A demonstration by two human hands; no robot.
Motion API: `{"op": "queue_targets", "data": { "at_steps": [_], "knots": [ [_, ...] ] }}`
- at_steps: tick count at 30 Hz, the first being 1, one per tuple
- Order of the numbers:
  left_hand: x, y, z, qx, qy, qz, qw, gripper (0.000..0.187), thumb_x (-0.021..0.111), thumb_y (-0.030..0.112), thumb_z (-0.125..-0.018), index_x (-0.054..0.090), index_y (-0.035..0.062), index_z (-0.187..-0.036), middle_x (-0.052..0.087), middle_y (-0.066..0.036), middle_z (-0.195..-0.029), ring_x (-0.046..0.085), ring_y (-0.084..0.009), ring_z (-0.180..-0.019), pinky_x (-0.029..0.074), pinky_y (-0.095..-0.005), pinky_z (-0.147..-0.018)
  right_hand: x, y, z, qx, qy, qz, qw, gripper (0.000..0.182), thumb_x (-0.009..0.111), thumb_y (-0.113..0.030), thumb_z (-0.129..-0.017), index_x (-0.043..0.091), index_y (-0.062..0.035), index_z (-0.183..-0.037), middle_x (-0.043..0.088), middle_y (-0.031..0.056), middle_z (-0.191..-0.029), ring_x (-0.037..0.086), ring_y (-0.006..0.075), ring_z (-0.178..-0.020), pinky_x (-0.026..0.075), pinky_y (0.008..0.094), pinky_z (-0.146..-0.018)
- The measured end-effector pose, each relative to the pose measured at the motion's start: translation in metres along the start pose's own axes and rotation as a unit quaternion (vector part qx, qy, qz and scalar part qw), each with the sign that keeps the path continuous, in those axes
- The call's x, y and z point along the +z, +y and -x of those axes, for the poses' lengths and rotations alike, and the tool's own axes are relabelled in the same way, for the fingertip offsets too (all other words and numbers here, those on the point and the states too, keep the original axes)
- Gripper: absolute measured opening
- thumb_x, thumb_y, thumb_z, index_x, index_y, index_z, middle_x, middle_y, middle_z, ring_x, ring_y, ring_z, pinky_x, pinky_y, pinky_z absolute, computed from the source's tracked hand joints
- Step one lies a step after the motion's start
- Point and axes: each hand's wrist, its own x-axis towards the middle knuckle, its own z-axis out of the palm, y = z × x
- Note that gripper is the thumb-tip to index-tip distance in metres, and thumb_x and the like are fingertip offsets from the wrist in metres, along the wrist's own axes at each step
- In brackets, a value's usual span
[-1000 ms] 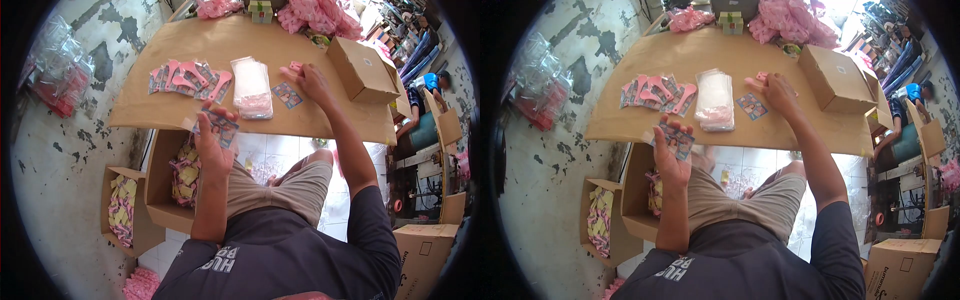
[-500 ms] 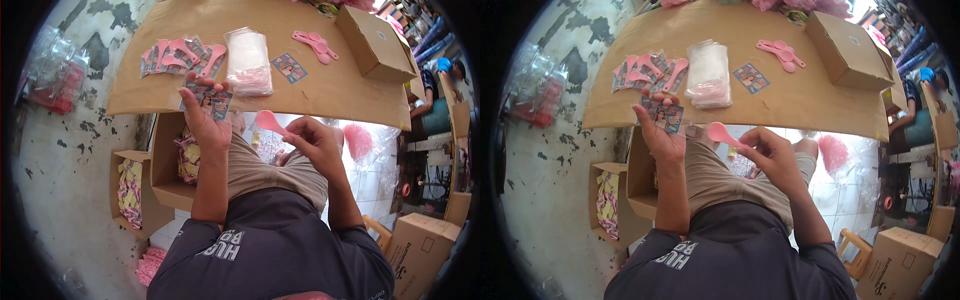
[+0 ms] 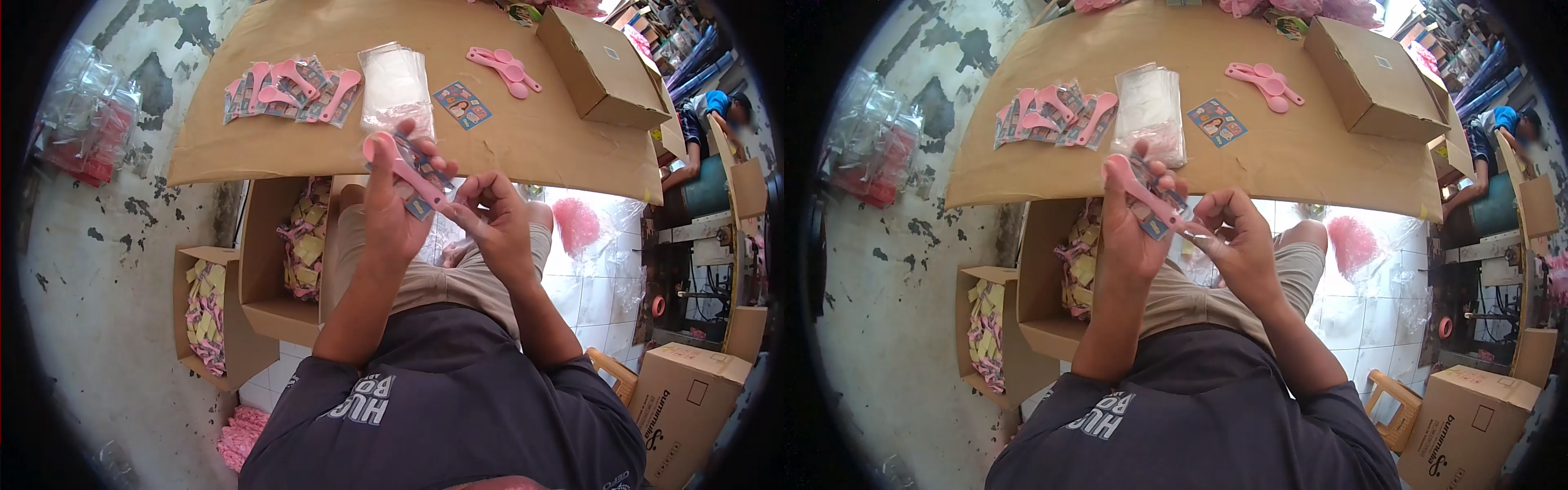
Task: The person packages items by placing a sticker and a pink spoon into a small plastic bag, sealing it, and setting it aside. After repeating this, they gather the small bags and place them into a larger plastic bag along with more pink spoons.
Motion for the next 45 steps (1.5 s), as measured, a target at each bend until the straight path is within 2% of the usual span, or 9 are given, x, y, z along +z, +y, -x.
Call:
{"op": "queue_targets", "data": {
  "at_steps": [9,11,16,18,23,29,31,35,45],
  "knots": [
    [-0.011,0.015,0.004,-0.069,0.005,0.023,0.997,0.041,0.054,0.032,-0.108,0.048,0.0049,-0.137,0.067,-0.01,-0.108,0.068,-0.0209,-0.094,0.057,-0.0447,-0.095,0.013,-0.014,0.001,-0.305,0.082,0.259,0.913,0.035,0.085,-0.014,-0.082,0.069,-0.0037,-0.112,0.066,0.0123,-0.122,0.061,0.022,-0.108,0.05,0.0321,-0.087],
    [-0.02,0.022,0.001,-0.094,0.002,0.072,0.993,0.041,0.053,0.031,-0.108,0.047,0.0042,-0.139,0.065,-0.014,-0.118,0.067,-0.0257,-0.108,0.054,-0.0474,-0.101,-0.001,-0.025,0.003,-0.377,-0.033,0.252,0.891,0.02,0.081,-0.017,-0.086,0.076,-0.0052,-0.101,0.063,0.0173,-0.135,0.06,0.0302,-0.114,0.047,0.0381,-0.097],
    [0.004,0.035,0.004,-0.138,-0.009,0.037,0.99,0.045,0.05,0.033,-0.109,0.048,0.0028,-0.142,0.061,-0.017,-0.136,0.059,-0.0296,-0.129,0.047,-0.0502,-0.112,-0.004,-0.031,-0.002,-0.228,0.084,0.128,0.962,0.02,0.071,-0.011,-0.091,0.076,-0.0088,-0.11,0.058,0.0181,-0.144,0.049,0.0319,-0.138,0.043,0.0449,-0.107],
    [0.008,0.032,0.007,-0.155,-0.017,0.018,0.988,0.046,0.049,0.034,-0.109,0.047,0.0028,-0.142,0.061,-0.017,-0.136,0.057,-0.0305,-0.131,0.047,-0.0511,-0.113,-0.01,-0.033,-0.013,-0.333,0.018,0.48,0.811,0.039,0.077,-0.009,-0.082,0.075,-0.0176,-0.121,0.054,0.0115,-0.151,0.045,0.0339,-0.142,0.041,0.0474,-0.112],
    [0.003,0.016,0.015,-0.212,-0.032,-0.05,0.976,0.049,0.046,0.036,-0.11,0.043,0.0025,-0.146,0.048,-0.023,-0.15,0.053,-0.033,-0.135,0.042,-0.0508,-0.117,-0.003,-0.025,-0.016,-0.39,-0.038,0.459,0.797,0.045,0.081,-0.01,-0.073,0.078,-0.0232,-0.115,0.053,0.0065,-0.152,0.041,0.0363,-0.144,0.04,0.0477,-0.114],
    [-0.001,0.023,0.015,-0.158,-0.019,-0.085,0.984,0.058,0.053,0.035,-0.107,0.036,0.0005,-0.151,0.054,-0.024,-0.144,0.057,-0.0288,-0.131,0.041,-0.0402,-0.115,-0.015,-0.024,-0.007,-0.249,0.008,0.196,0.948,0.045,0.078,-0.005,-0.086,0.065,-0.0036,-0.129,0.075,0.0085,-0.1,0.07,0.0185,-0.098,0.052,0.0312,-0.092],
    [0.005,0.029,0.016,-0.123,-0.146,-0.209,0.959,0.059,0.055,0.032,-0.107,0.037,-0.0014,-0.151,0.054,-0.023,-0.146,0.057,-0.0254,-0.131,0.043,-0.0368,-0.113,-0.013,-0.029,-0.001,-0.175,0.01,0.176,0.969,0.05,0.078,-0.007,-0.088,0.06,-0.0033,-0.135,0.072,0.0069,-0.091,0.068,0.0143,-0.09,0.051,0.0283,-0.085],
    [0.009,0.023,0.021,-0.098,-0.102,-0.393,0.909,0.043,0.065,0.012,-0.101,0.054,-0.0036,-0.141,0.073,-0.016,-0.117,0.067,-0.0134,-0.109,0.053,-0.0273,-0.095,-0.009,-0.023,0.001,-0.059,-0.012,0.11,0.992,0.065,0.077,-0.009,-0.091,0.046,-0.0025,-0.148,0.061,0.0017,-0.072,0.06,0.0072,-0.072,0.048,0.0241,-0.07],
    [0.024,0.015,0.042,-0.02,-0.041,-0.487,0.872,0.049,0.066,0.009,-0.1,0.053,0.0073,-0.148,0.074,-0.005,-0.085,0.064,-0.004,-0.077,0.055,-0.0213,-0.073,-0.006,-0.037,-0.011,-0.341,0.156,0.441,0.816,0.032,0.08,-0.007,-0.081,0.072,-0.0068,-0.112,0.066,0.0123,-0.12,0.061,0.0313,-0.107,0.05,0.0413,-0.09]
  ]
}}
